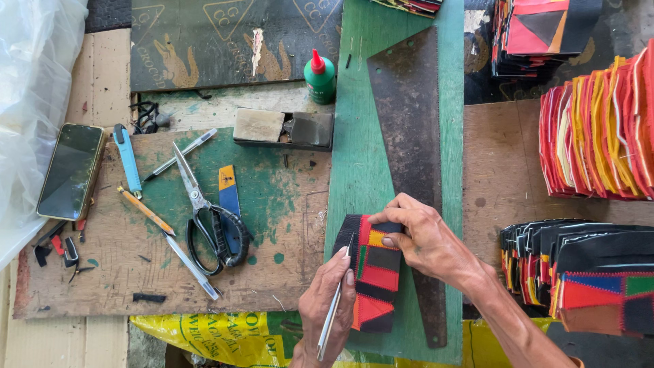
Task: The person uses a utility knife and a metal ruler to trim the edges of a small patterned pouch on a wooden workbench. After trimming, the person places the pouch on a stack of similar pouches and picks up another pouch to repeat the trimming process.
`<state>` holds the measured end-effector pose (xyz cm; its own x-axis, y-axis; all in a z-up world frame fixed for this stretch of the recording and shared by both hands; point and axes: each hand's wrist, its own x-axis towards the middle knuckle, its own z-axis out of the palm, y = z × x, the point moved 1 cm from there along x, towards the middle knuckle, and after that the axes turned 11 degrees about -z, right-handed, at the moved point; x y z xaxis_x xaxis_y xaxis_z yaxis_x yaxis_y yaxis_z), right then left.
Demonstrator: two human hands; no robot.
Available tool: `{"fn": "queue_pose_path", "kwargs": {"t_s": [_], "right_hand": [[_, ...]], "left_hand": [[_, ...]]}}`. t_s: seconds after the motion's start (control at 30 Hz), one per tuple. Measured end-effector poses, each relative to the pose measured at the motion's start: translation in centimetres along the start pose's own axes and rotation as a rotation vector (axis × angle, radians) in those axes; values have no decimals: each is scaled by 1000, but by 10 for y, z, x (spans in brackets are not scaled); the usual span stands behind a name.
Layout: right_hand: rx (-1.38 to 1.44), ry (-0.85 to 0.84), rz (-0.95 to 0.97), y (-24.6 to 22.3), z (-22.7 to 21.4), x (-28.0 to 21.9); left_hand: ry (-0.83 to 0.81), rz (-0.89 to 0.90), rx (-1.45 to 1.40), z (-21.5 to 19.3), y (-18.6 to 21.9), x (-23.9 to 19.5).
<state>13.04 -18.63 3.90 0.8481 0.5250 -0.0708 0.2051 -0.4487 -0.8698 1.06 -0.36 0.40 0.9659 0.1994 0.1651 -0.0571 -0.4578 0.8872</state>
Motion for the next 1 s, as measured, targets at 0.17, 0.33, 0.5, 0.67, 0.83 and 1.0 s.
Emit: {"fn": "queue_pose_path", "kwargs": {"t_s": [0.17, 0.33, 0.5, 0.67, 0.83, 1.0], "right_hand": [[8, -6, 4, 0, 0, 0], [-21, -12, -6, 2, 0, -1], [-13, 0, -52, 2, 0, -1], [-34, -18, -75, 3, 0, 1], [-58, -66, -106, 6, 6, -1], [-65, -82, -108, 6, 6, 1]], "left_hand": [[-10, 7, -5, -2, -1, 2], [4, 10, 3, -1, 1, 3], [-18, 10, 35, -4, 2, 5], [-25, -10, 4, -5, 3, 12], [-56, -12, 43, -5, 8, 11], [-54, 100, 222, -10, 17, 16]]}}
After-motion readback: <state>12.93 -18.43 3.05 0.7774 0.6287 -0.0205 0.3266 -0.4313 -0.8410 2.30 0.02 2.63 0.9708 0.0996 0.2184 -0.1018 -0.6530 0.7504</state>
